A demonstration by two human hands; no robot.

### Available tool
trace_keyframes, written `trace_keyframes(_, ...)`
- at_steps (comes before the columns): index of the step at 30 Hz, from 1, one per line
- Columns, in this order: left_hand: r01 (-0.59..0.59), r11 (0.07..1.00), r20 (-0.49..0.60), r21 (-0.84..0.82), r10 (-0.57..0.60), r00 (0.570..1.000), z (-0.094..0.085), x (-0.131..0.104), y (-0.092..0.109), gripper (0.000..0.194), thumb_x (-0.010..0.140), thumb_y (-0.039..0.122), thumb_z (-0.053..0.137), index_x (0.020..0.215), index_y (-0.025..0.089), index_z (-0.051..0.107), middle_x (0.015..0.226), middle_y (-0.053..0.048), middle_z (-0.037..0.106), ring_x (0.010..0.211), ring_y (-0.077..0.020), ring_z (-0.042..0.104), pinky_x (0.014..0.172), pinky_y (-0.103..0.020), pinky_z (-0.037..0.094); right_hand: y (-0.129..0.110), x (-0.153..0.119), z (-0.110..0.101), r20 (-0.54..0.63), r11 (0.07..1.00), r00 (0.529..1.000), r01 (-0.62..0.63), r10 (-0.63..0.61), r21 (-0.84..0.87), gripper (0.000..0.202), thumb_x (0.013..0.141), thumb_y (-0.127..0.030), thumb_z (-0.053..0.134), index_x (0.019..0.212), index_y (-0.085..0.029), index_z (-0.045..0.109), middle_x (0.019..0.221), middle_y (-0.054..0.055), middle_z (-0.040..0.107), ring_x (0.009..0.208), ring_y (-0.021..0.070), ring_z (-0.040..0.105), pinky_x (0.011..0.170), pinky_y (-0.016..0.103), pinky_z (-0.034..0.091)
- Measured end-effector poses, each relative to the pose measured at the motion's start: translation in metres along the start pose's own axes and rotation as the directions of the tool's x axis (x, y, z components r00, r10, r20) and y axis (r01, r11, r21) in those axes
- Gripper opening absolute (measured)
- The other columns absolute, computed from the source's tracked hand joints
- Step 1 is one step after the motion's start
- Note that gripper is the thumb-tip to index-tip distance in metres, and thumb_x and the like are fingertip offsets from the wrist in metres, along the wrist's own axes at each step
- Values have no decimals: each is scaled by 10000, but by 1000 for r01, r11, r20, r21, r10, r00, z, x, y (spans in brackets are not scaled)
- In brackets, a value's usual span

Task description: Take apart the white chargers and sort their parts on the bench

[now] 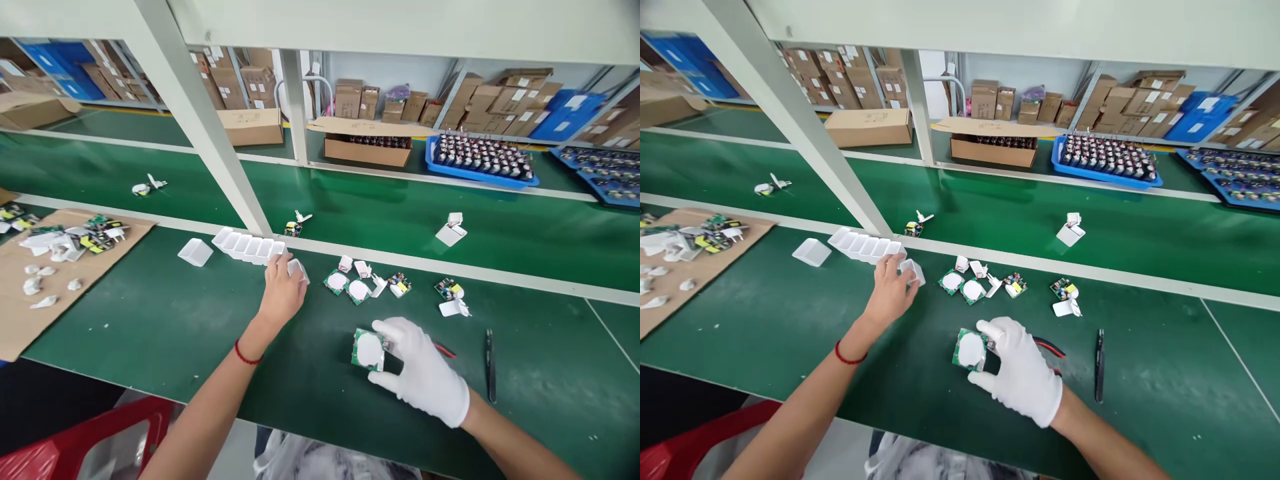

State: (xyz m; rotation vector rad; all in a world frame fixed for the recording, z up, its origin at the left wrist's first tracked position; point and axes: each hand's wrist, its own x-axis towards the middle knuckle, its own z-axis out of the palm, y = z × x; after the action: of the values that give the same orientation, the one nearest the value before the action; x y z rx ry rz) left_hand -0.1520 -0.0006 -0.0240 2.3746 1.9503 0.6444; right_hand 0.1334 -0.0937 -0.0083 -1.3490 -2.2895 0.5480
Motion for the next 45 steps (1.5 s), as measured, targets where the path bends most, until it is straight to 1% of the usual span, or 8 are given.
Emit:
trace_keyframes(5, -13, 988, 154, -153, 36, 987, -6, -51, 18, 151, 849, 314, 667, 912, 199, 592, 1362, -147, 518, 1084, -283, 647, 867, -420, 578, 12, 14, -21, -18, 935, 1000, 13, -7, 354, 506, 757, -336, 769, 1229, -265, 600, 1030, 45, 649, 866, 195, 663, 802, 351, 564)
trace_keyframes(9, 170, 914, 395, -368, -11, 919, -27, -83, 25, 323, 824, 400, 695, 1061, 231, 556, 1389, -129, 497, 774, -181, 683, 706, -372, 605, 15, 22, -20, 34, 866, 973, -220, 229, 449, 620, 640, -388, 849, 1201, -236, 637, 1038, 54, 698, 951, 264, 685, 888, 423, 560)
trace_keyframes(14, 390, 750, 619, -533, 32, 785, -48, -93, 20, 484, 837, 402, 675, 1231, 243, 445, 836, -4, 654, 658, -168, 652, 541, -269, 545, 18, 23, -18, -53, 840, 976, -155, 213, 521, 540, 595, -387, 888, 1083, -270, 689, 1070, 46, 677, 878, 246, 689, 831, 425, 589)
trace_keyframes(18, 179, 835, 517, -521, 141, 844, -35, -73, 9, 696, 755, 228, 750, 1384, 298, 459, 1141, -62, 625, 917, -207, 663, 745, -322, 581, 18, 29, -22, -4, 829, 995, -77, 95, 554, 579, 677, -392, 852, 1202, -278, 637, 995, 40, 687, 817, 228, 698, 737, 390, 606)
trace_keyframes(23, 107, 733, 535, -672, 381, 754, -9, -54, 19, 677, 741, 129, 749, 1349, 314, 516, 1410, -82, 487, 1137, -222, 640, 862, -289, 581, 8, 36, -24, -123, 896, 991, 97, -48, 434, 497, 733, -437, 810, 1160, -262, 624, 1051, 71, 684, 910, 251, 688, 781, 408, 583)
trace_keyframes(31, -3, 758, 137, -652, 121, 983, -16, -66, 67, 536, 769, 203, 745, 1229, 229, 470, 1277, -115, 618, 1147, -250, 631, 913, -367, 557, -29, 43, -45, -261, 906, 874, 423, -410, -10, 512, 763, -355, 778, 1186, -215, 528, 951, 55, 656, 875, 219, 655, 839, 439, 481)
trace_keyframes(37, -173, 770, -67, -614, 167, 984, -23, -62, 86, 435, 805, 164, 696, 1189, 218, 498, 1173, -120, 643, 1065, -243, 646, 849, -342, 561, -45, 50, -55, -126, 889, 886, 421, -446, -181, 204, 785, -344, 717, 784, -208, 565, 755, -4, 633, 774, 183, 623, 826, 382, 436)
trace_keyframes(45, -195, 780, -61, -595, 198, 978, -24, -60, 87, 448, 799, 222, 731, 1184, 223, 503, 1146, -108, 665, 1018, -239, 652, 803, -330, 567, -48, 49, -61, -76, 864, 890, 413, -450, -289, 176, 830, -353, 670, 804, -193, 600, 768, 10, 622, 772, 180, 581, 867, 390, 417)
